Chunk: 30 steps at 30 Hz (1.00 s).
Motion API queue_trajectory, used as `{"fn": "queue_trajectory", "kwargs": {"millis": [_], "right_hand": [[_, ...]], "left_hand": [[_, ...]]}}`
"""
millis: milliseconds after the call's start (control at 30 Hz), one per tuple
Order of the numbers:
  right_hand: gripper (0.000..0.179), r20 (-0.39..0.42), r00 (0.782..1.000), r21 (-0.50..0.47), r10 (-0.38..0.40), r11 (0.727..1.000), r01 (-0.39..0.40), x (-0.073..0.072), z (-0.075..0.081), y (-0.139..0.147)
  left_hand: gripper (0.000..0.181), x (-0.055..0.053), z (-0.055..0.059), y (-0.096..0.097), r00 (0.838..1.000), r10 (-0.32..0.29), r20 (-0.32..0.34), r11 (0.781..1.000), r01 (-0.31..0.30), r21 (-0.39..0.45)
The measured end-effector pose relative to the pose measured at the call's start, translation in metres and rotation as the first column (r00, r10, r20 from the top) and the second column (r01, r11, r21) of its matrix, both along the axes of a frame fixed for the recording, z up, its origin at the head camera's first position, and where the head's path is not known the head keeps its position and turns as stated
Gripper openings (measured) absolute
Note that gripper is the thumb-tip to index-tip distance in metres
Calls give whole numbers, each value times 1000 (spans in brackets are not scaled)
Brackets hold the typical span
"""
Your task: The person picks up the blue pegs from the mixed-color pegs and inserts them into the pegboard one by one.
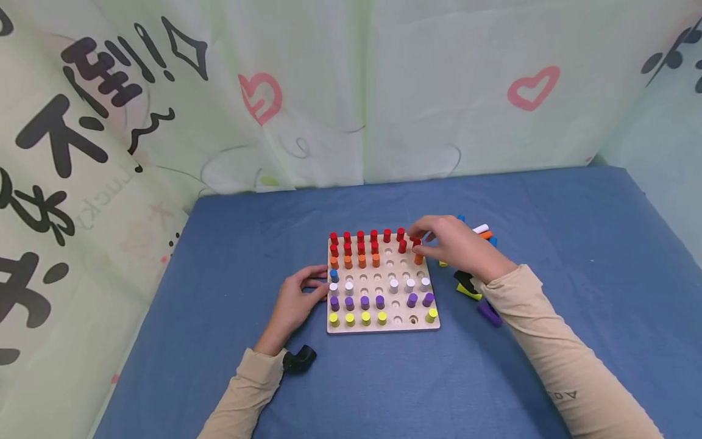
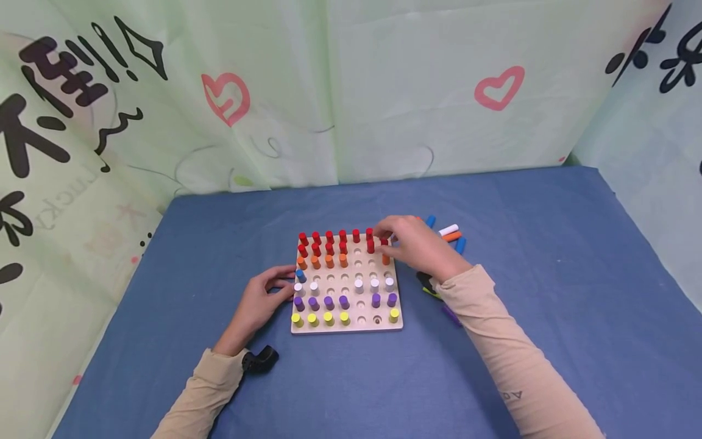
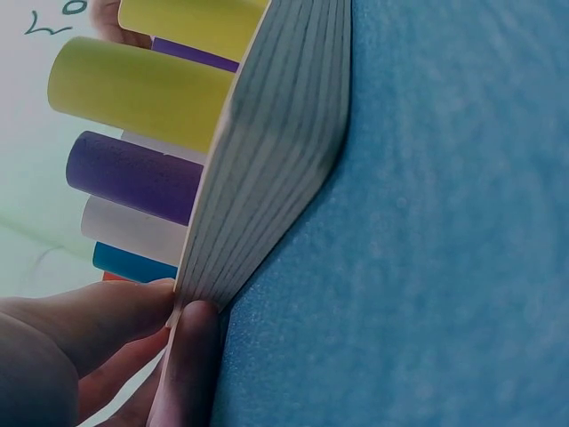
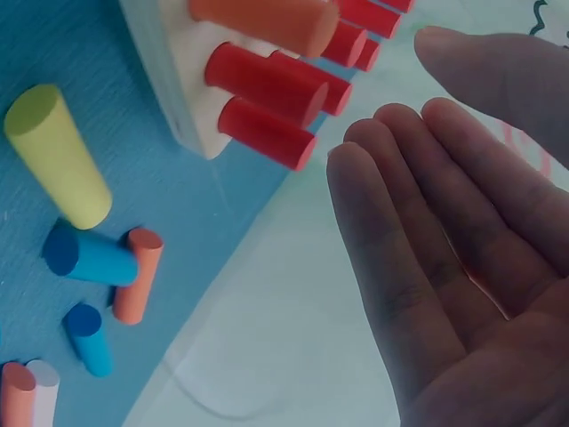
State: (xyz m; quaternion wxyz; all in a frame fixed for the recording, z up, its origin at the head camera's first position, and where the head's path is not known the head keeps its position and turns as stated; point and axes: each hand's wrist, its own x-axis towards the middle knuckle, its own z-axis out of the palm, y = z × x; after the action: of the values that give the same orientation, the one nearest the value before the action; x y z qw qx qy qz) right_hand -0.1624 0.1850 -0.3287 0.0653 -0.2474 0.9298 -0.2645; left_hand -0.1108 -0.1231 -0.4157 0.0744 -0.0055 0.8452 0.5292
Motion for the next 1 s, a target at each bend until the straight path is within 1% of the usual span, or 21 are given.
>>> {"fn": "queue_trajectory", "kwargs": {"millis": [233, 400, 667, 1000], "right_hand": [[27, -21, 1000, 9, -22, 1000, 22, -2, -4, 6], [31, -16, 998, 37, -56, 998, 56, -2, -7, 10], [30, -15, 996, 39, -87, 995, 87, -6, -11, 20], [31, 20, 989, 73, -148, 987, 146, -15, -18, 29]], "left_hand": [[39, 0, -1, -2, 1000, 5, 4, 1000, -5, -2], [39, 1, -3, -3, 1000, 5, 7, 1000, -5, -7], [39, 0, -1, -1, 1000, -8, -1, 1000, 8, 14], [38, -1, -3, -1, 1000, -2, 1, 1000, 2, 16]]}}
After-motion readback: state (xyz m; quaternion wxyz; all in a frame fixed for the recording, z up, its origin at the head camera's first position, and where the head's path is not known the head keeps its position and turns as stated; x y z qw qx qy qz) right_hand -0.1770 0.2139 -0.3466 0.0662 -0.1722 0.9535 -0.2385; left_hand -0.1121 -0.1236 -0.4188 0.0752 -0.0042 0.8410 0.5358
